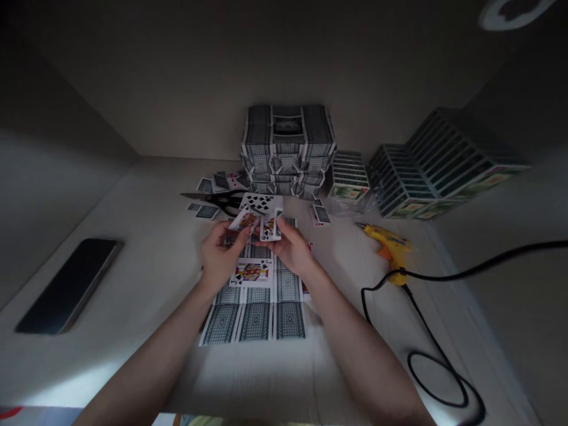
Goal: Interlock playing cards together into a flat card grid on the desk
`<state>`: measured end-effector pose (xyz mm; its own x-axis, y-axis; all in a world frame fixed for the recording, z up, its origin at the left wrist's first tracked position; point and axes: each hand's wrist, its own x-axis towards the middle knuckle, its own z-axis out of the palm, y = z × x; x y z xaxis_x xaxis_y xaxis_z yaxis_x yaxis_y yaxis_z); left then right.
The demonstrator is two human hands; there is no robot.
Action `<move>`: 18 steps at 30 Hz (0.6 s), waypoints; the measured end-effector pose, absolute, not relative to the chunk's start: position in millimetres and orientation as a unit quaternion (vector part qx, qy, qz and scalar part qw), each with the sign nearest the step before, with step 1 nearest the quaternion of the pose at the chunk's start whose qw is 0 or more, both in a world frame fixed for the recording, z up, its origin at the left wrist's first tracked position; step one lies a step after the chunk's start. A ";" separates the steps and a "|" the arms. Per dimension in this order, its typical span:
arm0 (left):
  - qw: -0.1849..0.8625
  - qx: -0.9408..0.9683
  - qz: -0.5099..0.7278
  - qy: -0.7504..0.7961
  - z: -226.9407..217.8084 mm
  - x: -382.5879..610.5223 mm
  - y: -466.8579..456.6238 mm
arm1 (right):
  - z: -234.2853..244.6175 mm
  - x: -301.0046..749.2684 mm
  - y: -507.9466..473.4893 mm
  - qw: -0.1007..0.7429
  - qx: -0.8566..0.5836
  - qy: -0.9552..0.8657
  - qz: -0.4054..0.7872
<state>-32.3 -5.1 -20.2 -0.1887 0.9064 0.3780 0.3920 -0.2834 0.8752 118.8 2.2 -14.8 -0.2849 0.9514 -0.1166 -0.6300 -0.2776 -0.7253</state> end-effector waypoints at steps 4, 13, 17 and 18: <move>0.146 0.706 0.481 0.499 -15.8 -32.0 -11.8 | -16.3 114.9 3.3 0.535 -0.313 -0.301 0.725; 0.125 0.793 0.448 0.394 -8.5 -34.6 -13.0 | -24.4 110.4 2.4 0.509 -0.354 -0.364 0.695; 0.099 0.773 0.455 0.430 -11.3 -38.0 -10.1 | -24.6 111.3 2.6 0.504 -0.353 -0.368 0.697; 0.091 0.774 0.449 0.437 -11.2 -39.4 -9.2 | -24.3 111.3 2.6 0.503 -0.352 -0.369 0.699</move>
<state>-39.4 -9.2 -11.2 0.2138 0.7584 0.6157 0.5946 -0.6011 0.5340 111.3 2.6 -24.3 -0.2477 0.9613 -0.1209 -0.4430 -0.2233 -0.8683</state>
